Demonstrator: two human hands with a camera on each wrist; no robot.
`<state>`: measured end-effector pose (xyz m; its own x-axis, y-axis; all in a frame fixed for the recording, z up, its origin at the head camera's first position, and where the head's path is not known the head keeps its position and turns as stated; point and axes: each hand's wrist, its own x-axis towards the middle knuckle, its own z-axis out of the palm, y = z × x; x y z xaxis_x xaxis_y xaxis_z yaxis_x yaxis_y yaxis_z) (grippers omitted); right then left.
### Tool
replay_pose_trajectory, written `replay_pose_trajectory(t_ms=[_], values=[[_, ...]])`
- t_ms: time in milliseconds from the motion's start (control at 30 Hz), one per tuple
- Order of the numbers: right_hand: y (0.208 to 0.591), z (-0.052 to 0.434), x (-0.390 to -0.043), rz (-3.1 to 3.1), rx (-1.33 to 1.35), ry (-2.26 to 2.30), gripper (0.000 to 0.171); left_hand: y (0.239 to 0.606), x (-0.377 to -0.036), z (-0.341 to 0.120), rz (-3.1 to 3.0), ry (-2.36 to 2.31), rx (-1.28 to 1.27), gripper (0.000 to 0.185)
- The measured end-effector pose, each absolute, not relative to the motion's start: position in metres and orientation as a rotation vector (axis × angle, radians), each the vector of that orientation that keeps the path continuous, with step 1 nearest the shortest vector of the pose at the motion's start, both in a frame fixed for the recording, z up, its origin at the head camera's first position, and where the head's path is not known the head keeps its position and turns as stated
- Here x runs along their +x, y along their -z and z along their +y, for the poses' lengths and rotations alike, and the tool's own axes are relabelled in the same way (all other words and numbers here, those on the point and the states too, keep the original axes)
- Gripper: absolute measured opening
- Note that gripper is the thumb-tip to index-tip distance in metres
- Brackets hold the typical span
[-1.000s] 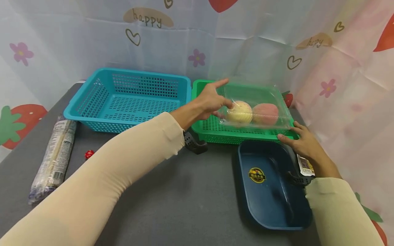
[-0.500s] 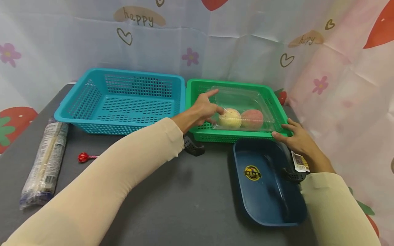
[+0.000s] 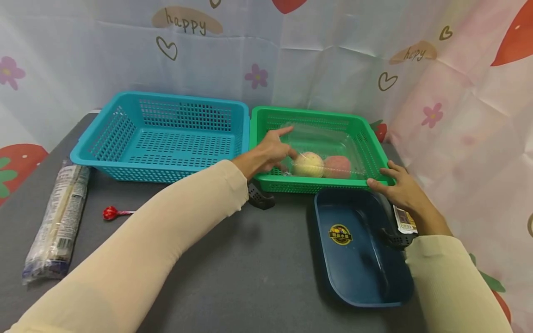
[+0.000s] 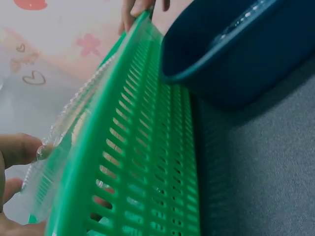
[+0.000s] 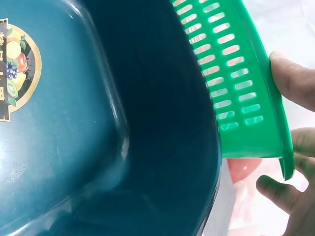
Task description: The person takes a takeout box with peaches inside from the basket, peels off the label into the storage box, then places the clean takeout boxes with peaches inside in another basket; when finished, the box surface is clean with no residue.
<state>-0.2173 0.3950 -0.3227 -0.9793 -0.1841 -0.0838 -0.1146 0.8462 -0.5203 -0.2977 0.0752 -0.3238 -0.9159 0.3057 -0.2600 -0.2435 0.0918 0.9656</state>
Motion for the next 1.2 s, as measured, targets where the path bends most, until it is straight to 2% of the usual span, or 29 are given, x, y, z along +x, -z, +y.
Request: replay_pose_trajectory(t_ms=[700,900,1200], values=[[0.326,0.396,-0.205,2.902,-0.192,0.884,0.075,0.319,-0.293,0.075,2.150,-1.531,0.006,0.082],[0.308,0.399,-0.194,2.990,-0.161,0.851,0.076,0.303,-0.287,0.075,2.326,-1.348,0.093,0.084],[0.267,0.388,-0.183,3.080,-0.214,0.860,0.074,0.268,-0.255,0.041,2.361,-1.457,0.341,0.081]])
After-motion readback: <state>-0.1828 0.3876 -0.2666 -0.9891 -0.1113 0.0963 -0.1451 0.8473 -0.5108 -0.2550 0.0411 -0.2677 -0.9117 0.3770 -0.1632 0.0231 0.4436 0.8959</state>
